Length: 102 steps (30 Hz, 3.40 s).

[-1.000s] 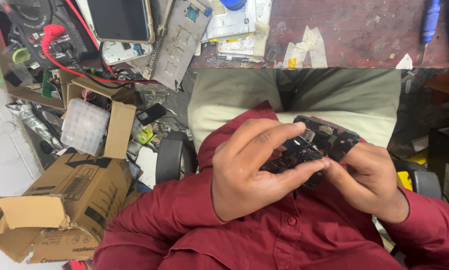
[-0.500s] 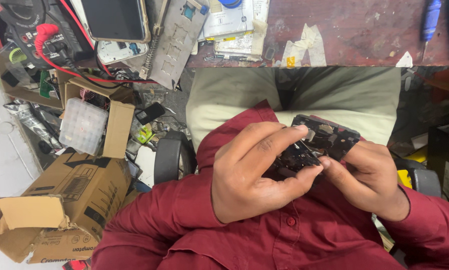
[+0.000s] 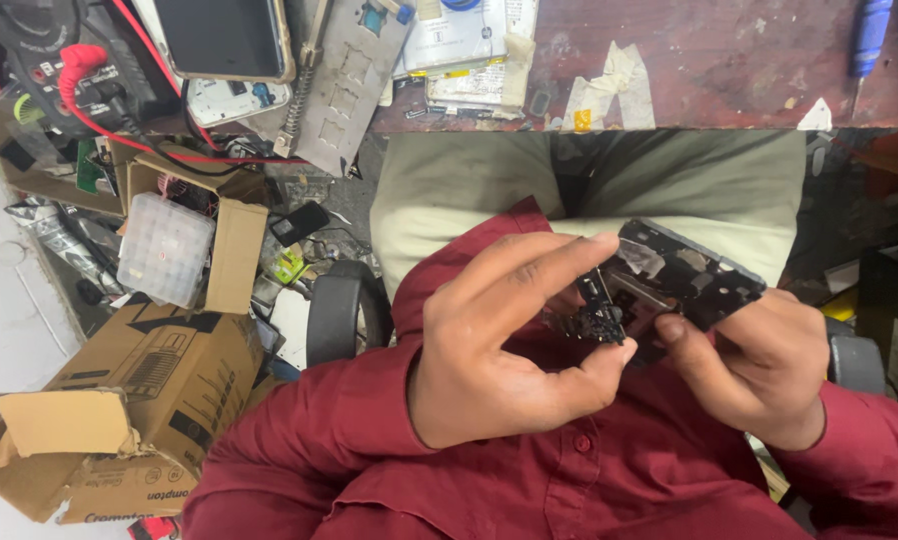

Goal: The person repairs a smartphone motherboard at a cluttered workbench. They use a screwdriver on the board, hold the phone frame while soldering components with a soldering iron, then lift the board and continue working on it with the screwdriver.

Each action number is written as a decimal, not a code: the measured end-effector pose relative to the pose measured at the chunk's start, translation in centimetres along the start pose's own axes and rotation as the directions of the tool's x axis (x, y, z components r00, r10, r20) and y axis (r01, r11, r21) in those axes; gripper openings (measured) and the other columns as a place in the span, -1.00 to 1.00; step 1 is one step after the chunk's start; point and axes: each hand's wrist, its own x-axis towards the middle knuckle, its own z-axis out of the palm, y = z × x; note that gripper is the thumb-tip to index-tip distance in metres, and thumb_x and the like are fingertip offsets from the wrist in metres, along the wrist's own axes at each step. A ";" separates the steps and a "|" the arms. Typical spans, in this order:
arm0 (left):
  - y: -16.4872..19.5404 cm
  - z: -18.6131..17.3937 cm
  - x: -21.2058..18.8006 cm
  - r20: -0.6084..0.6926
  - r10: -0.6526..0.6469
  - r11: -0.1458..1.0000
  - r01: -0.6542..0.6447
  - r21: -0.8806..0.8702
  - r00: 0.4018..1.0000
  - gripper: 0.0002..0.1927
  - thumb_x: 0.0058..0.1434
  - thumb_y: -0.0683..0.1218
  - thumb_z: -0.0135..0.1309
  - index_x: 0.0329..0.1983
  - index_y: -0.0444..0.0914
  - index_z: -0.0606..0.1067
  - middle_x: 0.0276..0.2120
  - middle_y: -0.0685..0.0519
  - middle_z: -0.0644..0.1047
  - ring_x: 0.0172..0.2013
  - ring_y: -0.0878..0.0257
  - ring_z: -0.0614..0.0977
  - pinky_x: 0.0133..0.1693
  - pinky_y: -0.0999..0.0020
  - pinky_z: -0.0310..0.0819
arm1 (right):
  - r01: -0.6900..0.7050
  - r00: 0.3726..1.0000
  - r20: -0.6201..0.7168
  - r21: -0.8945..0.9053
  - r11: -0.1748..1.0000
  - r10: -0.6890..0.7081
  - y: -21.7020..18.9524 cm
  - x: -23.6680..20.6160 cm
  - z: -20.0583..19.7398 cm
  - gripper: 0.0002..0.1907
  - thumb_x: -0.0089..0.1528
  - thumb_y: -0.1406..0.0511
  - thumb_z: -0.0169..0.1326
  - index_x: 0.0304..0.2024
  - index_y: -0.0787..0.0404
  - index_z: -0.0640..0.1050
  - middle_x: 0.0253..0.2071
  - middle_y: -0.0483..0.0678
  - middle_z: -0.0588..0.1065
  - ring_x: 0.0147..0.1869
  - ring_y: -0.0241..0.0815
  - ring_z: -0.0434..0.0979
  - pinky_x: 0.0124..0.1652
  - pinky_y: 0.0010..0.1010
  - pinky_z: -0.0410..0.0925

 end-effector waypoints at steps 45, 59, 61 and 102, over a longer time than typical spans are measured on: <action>-1.4 1.7 3.6 -0.152 0.037 0.999 -0.033 0.026 0.988 -0.38 0.28 -0.07 0.41 0.34 -0.11 0.37 0.15 0.04 0.51 -0.05 0.33 0.72 0.00 0.56 0.73 | -0.144 0.981 -0.116 0.112 0.983 0.157 0.7 4.0 1.6 -0.91 0.42 0.43 0.16 -0.06 0.37 0.59 -0.48 -0.08 0.50 -0.45 -0.45 0.43 -0.40 -0.58 0.28; -2.2 4.8 10.8 -0.085 0.103 0.974 -0.083 0.211 0.991 -0.28 0.22 -0.08 0.34 0.40 -0.03 0.28 0.09 0.08 0.52 -0.44 0.36 0.56 -0.32 0.52 0.57 | -0.226 0.955 0.038 0.732 0.643 0.293 3.3 8.1 1.0 -0.79 0.49 0.42 -0.02 0.14 0.44 0.44 -0.13 -0.06 0.55 -0.08 -0.30 0.60 -0.08 -0.42 0.54; -2.1 5.0 11.5 -0.068 0.081 0.968 -0.063 0.245 0.994 -0.29 0.23 -0.08 0.35 0.39 -0.03 0.28 0.05 0.10 0.54 -0.44 0.35 0.56 -0.33 0.52 0.56 | -0.236 0.951 0.056 0.768 0.596 0.305 3.3 8.4 0.5 -0.69 0.46 0.43 -0.01 0.24 0.42 0.42 -0.09 -0.05 0.55 -0.06 -0.30 0.59 -0.06 -0.41 0.53; -2.9 6.3 15.1 0.094 0.153 0.890 -0.179 0.419 0.984 -0.25 0.25 -0.15 0.31 0.44 -0.07 0.20 0.14 0.01 0.49 0.05 0.09 0.64 0.01 0.30 0.58 | -0.121 0.965 -0.225 0.087 0.989 0.138 3.8 8.8 -2.0 -0.09 0.19 0.46 0.33 0.51 0.38 0.16 -0.46 -0.10 0.56 -0.44 -0.37 0.58 -0.33 -0.56 0.42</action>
